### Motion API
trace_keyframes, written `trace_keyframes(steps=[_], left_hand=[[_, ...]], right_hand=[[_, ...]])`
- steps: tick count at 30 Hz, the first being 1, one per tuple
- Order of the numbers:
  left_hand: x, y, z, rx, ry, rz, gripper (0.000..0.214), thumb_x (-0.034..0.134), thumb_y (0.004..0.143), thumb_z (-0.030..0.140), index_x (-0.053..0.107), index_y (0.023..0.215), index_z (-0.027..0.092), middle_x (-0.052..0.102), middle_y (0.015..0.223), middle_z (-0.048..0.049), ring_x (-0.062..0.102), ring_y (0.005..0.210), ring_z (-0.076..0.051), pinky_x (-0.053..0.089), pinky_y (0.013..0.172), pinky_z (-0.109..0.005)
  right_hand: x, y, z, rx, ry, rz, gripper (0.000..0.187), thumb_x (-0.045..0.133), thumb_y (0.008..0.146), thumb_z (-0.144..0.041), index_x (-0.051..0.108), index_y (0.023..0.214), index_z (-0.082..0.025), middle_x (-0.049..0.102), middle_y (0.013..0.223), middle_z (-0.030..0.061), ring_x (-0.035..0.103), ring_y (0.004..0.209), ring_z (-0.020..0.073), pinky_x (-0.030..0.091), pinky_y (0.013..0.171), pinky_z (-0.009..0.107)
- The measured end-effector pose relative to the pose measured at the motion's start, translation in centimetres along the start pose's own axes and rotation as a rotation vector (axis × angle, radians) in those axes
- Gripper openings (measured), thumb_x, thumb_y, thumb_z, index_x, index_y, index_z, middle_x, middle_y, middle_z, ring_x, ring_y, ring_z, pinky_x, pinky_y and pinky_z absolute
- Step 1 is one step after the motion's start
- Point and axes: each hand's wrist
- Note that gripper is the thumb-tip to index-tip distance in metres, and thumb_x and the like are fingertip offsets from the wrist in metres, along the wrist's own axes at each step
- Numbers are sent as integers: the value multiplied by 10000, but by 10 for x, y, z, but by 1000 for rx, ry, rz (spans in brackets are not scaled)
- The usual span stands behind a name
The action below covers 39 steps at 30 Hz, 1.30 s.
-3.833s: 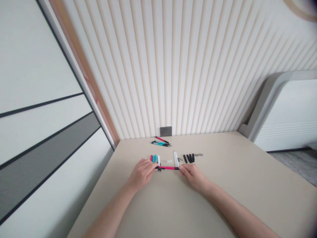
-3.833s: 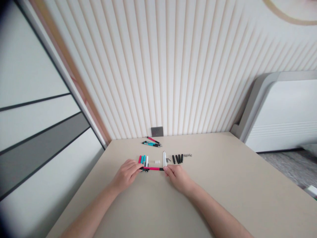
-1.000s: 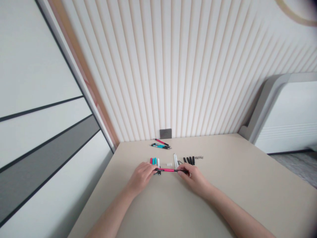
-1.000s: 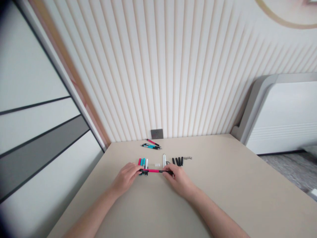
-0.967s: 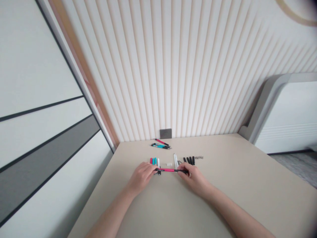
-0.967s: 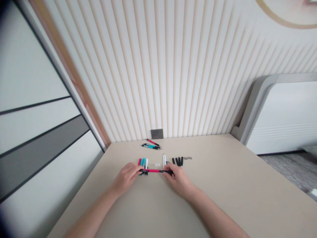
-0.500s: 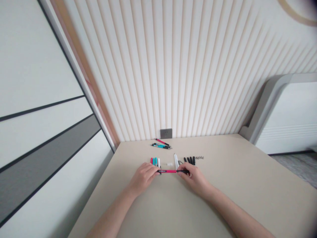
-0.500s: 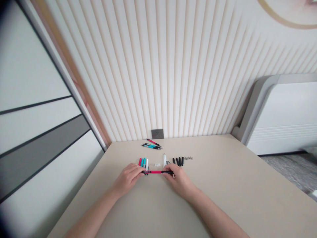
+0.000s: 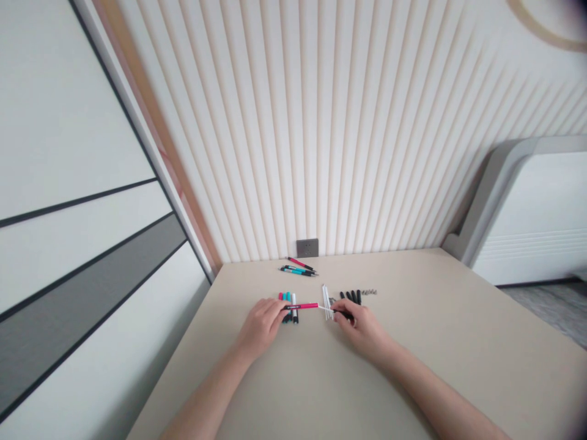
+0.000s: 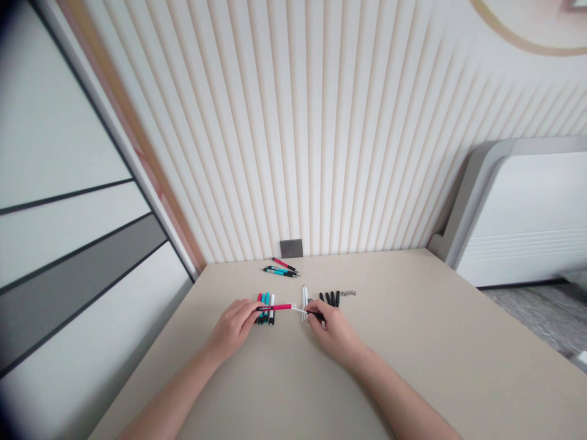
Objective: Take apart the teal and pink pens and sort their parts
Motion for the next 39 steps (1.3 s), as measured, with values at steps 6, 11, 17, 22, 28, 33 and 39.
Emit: trace_keyframes(steps=[6, 11, 17, 22, 28, 33, 39], left_hand=[[0, -1, 0, -29, 22, -3, 202, 426, 990, 259, 602, 1061, 192, 661, 877, -60, 604, 803, -187, 480, 733, -315], [1, -3, -5, -64, 22, 51, 191, 441, 978, 233, 582, 1101, 196, 679, 975, -70, 624, 898, -199, 495, 804, -341], [1, -5, -5, -75, 15, 74, 162, 461, 969, 216, 570, 1085, 185, 668, 963, -66, 609, 894, -197, 481, 807, -338], [1, -5, -1, -5, 4, 39, 119, 476, 962, 229, 582, 992, 185, 646, 849, -52, 584, 794, -188, 461, 728, -306], [0, -4, 2, 44, -32, -55, 93, 489, 953, 210, 579, 962, 190, 656, 850, -44, 571, 787, -187, 447, 737, -311], [0, -4, 3, 65, -39, -127, 115, 485, 956, 225, 590, 989, 192, 660, 873, -49, 576, 799, -189, 448, 746, -313], [-1, -4, 4, 77, -44, -162, 134, 479, 959, 241, 599, 961, 184, 659, 858, -49, 577, 803, -188, 451, 758, -318]], right_hand=[[-1, 1, 2, -64, -36, 11, 304, 438, 899, -259, 682, 1072, -206, 702, 915, 40, 588, 718, 162, 431, 659, 270], [-5, 0, 0, -23, -87, -10, 275, 443, 901, -246, 687, 1019, -200, 709, 895, 37, 600, 708, 168, 448, 684, 280], [-4, -4, 1, -147, -129, -157, 256, 473, 904, -211, 686, 1046, -219, 711, 984, 56, 634, 894, 199, 470, 831, 312], [-2, -5, 1, -258, -166, -236, 224, 482, 931, -203, 688, 1014, -227, 689, 964, 49, 607, 924, 191, 464, 855, 311], [1, -2, 8, -287, -222, -222, 202, 508, 930, -194, 699, 979, -238, 666, 987, 46, 584, 941, 180, 454, 873, 303], [1, -3, 8, -290, -281, -201, 178, 555, 914, -243, 701, 1014, -235, 656, 984, 55, 579, 958, 197, 439, 911, 334], [1, -4, -1, -237, -165, -115, 304, 537, 932, -307, 595, 1218, -221, 644, 1012, 64, 592, 935, 192, 457, 868, 323]])
Point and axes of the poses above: each hand's wrist, its own y-axis towards the middle knuckle, its own x-axis out of the palm, z = x × y
